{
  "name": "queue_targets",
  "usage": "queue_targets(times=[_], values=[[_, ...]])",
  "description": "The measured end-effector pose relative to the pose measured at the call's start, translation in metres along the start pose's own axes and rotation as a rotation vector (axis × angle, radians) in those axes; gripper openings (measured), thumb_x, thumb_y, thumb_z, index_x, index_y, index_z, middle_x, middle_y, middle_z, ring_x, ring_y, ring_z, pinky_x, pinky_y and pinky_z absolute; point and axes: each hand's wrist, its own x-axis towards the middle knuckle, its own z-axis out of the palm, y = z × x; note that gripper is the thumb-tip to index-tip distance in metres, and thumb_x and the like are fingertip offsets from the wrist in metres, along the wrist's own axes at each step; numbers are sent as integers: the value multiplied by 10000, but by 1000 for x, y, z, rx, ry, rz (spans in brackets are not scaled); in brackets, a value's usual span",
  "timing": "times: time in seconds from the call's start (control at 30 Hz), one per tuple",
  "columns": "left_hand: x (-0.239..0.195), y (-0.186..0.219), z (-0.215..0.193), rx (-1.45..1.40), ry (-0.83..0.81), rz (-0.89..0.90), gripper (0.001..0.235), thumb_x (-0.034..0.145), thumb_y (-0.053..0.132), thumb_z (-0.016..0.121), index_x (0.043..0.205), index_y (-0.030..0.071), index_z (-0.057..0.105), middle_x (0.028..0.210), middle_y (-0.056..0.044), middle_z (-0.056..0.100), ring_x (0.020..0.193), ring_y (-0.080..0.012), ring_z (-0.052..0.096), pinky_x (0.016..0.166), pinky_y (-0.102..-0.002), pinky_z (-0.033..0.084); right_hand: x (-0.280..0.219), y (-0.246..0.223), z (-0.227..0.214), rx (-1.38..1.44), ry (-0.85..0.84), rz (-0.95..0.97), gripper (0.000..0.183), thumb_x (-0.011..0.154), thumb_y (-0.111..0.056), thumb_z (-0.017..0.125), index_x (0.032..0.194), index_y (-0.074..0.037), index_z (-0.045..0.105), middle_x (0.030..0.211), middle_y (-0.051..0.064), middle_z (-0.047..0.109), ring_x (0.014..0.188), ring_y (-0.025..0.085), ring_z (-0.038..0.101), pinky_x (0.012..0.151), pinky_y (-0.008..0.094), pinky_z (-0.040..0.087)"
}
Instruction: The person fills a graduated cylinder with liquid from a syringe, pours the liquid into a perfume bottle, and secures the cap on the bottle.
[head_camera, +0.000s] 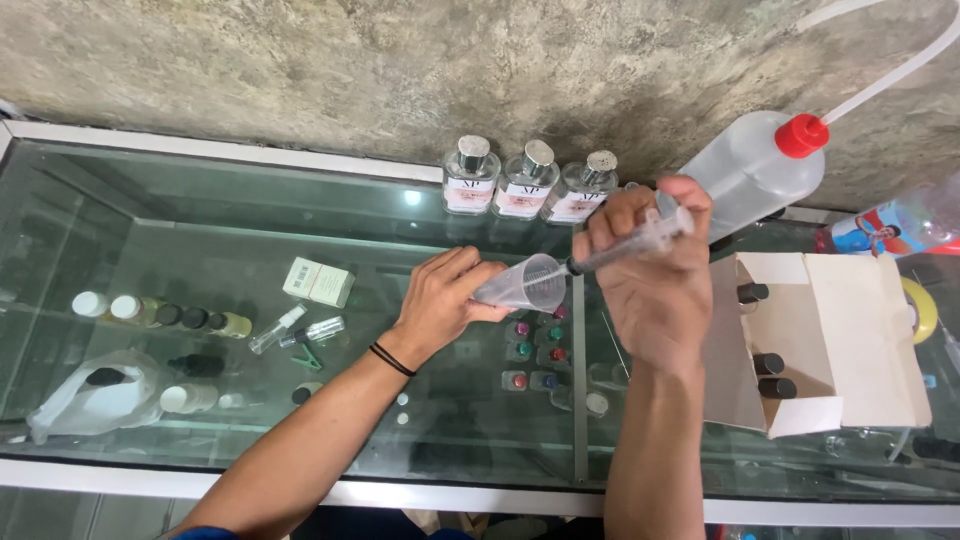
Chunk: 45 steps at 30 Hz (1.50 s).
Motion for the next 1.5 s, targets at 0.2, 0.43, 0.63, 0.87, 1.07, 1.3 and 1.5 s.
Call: queue_targets(times=[0.2,0.43,0.63,0.87,1.07,1.3,1.5], values=[[-8,-7,2,75,-76,26,484,807,458,851,1050,96,641,824,-31,467,665,-208,479,541,-337,388,3,-37,48,-830,-82,6,751,1013,-115,657,1628,-91,226,1289,208,702,1304,298,681,1177,440,555],[-7,-7,3,80,-69,22,457,824,483,820,1015,110,639,809,-17,440,649,-195,454,518,-329,373,-4,-42,45,-633,-140,-69,466,1052,-163,615,1462,14,482,1241,251,691,1076,370,779,1016,502,690],[-9,-8,3,77,-72,6,474,803,460,864,1020,101,642,805,-22,438,649,-202,442,525,-331,371,-2,-35,51,-727,49,10,422,994,-233,664,1342,-5,592,874,156,746,1175,355,753,1013,439,654],[-7,-12,1,68,-62,14,463,839,462,824,1044,89,642,821,-33,467,663,-210,466,524,-341,368,3,-28,54,-878,104,-117,146,1038,-73,643,1179,-36,648,1019,149,711,1222,335,743,1083,396,633],[-2,-1,1,8,-47,3,427,854,496,707,1010,99,673,759,-21,437,625,-226,504,538,-335,416,-4,-26,39,-388,183,3,331,999,-212,661,1106,102,664,986,243,716,981,383,760,921,506,655],[-6,-6,0,76,-61,11,473,841,498,806,1011,85,649,837,-39,519,676,-197,521,528,-337,422,1,-39,66,-1113,144,12,240,1042,-309,602,1082,-93,699,1102,60,741,942,138,669,883,284,522],[-7,-7,3,140,-60,-37,451,861,479,800,1044,88,668,885,-42,603,694,-201,594,541,-341,436,-27,-71,41,-1180,293,-27,192,1075,-239,599,1059,-48,582,705,87,644,571,168,713,497,201,511]])
